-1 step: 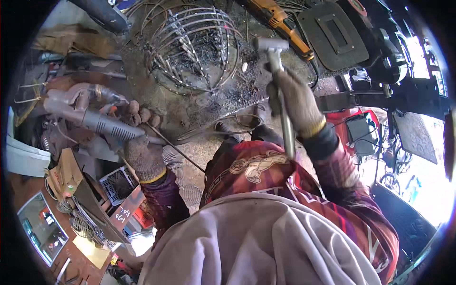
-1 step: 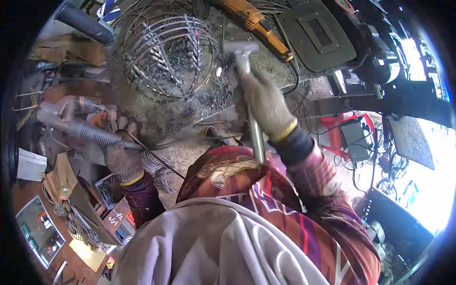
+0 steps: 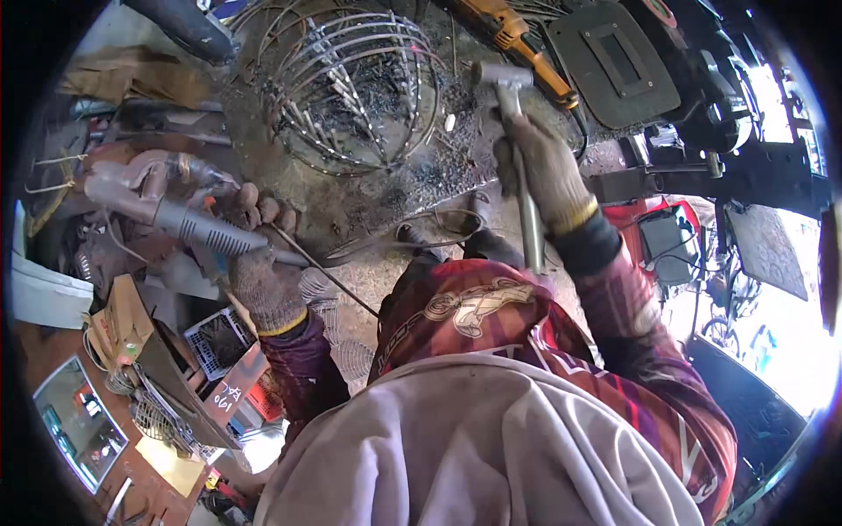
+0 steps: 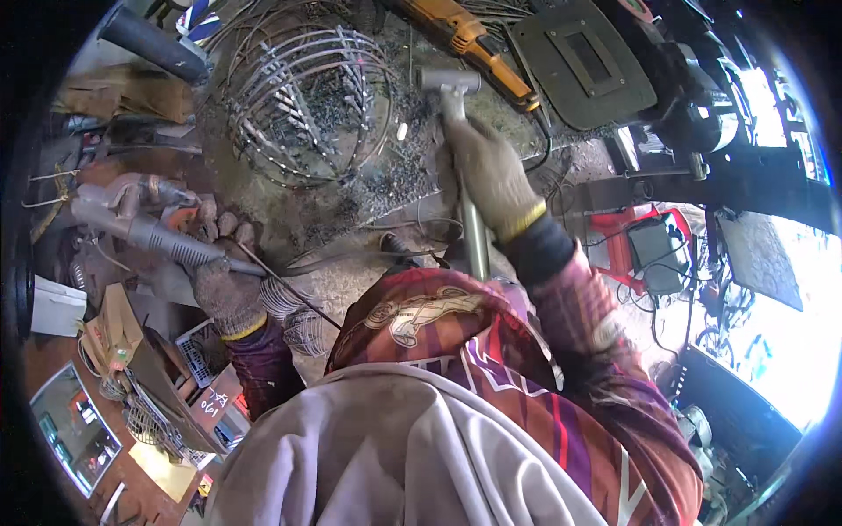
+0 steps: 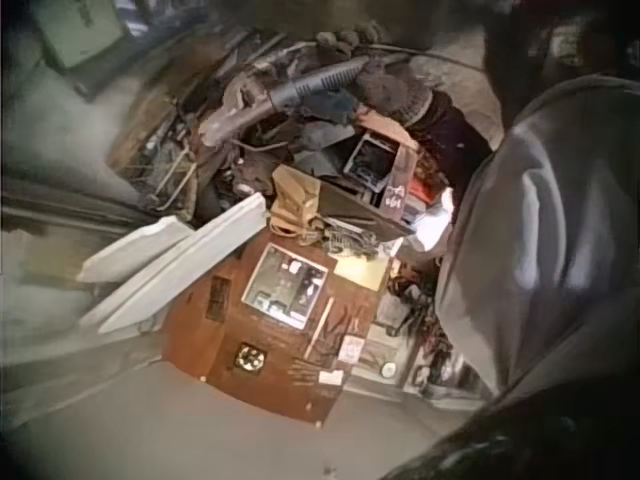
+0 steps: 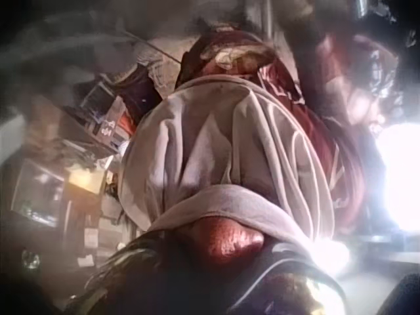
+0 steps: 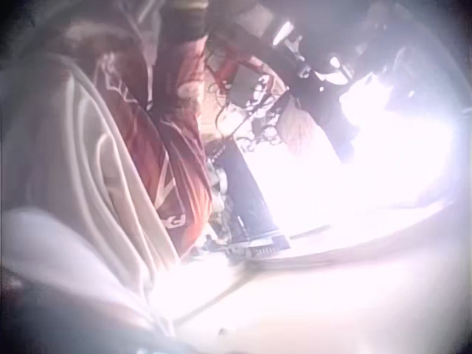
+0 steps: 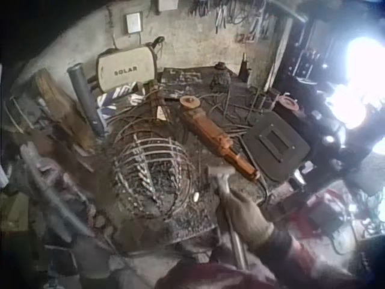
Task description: The person welds metal rods into a spherical wire cage structure on a workbench, uses a hammer to shape the metal, and adjusts the structure by hand while wearing protective gloves and an apron.
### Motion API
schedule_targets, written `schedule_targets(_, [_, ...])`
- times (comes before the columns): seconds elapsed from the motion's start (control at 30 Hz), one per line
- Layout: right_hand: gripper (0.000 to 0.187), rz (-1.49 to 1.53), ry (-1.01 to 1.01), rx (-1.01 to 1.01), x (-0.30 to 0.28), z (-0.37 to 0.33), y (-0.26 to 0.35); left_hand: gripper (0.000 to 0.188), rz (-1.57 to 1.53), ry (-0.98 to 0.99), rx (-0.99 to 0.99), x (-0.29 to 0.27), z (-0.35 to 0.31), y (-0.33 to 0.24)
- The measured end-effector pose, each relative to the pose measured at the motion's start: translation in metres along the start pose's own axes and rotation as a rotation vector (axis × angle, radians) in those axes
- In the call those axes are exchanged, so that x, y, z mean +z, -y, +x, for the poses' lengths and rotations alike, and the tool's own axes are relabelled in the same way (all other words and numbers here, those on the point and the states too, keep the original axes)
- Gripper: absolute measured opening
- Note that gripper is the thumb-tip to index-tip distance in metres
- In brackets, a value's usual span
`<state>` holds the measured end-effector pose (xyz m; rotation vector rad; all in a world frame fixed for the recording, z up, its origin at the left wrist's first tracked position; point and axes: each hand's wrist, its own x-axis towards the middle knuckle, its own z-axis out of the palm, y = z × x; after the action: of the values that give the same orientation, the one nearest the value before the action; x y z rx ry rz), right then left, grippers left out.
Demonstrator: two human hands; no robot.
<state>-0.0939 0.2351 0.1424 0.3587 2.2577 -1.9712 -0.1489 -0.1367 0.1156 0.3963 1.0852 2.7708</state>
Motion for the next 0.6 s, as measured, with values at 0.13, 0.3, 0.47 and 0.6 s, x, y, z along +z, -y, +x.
schedule_targets(0.13, [0.035,0.278,-0.209,0.251,-0.001,0.040,0.008,0.075,0.014,-0.095,-0.048,0.002,0.000,0.012])
schedule_targets(0.3, [0.033,-0.326,-0.333,0.105,0.010,0.066,-0.029,0.083,0.082,-0.227,-0.072,-0.014,-0.006,0.028])
schedule_targets(0.47, [0.037,0.214,-0.464,0.228,0.006,0.053,0.000,0.083,0.108,-0.267,-0.080,-0.015,-0.010,0.032])
schedule_targets(0.6, [0.045,-0.460,-0.291,0.204,0.029,0.066,-0.019,0.082,0.118,-0.240,-0.060,-0.012,-0.010,0.035])
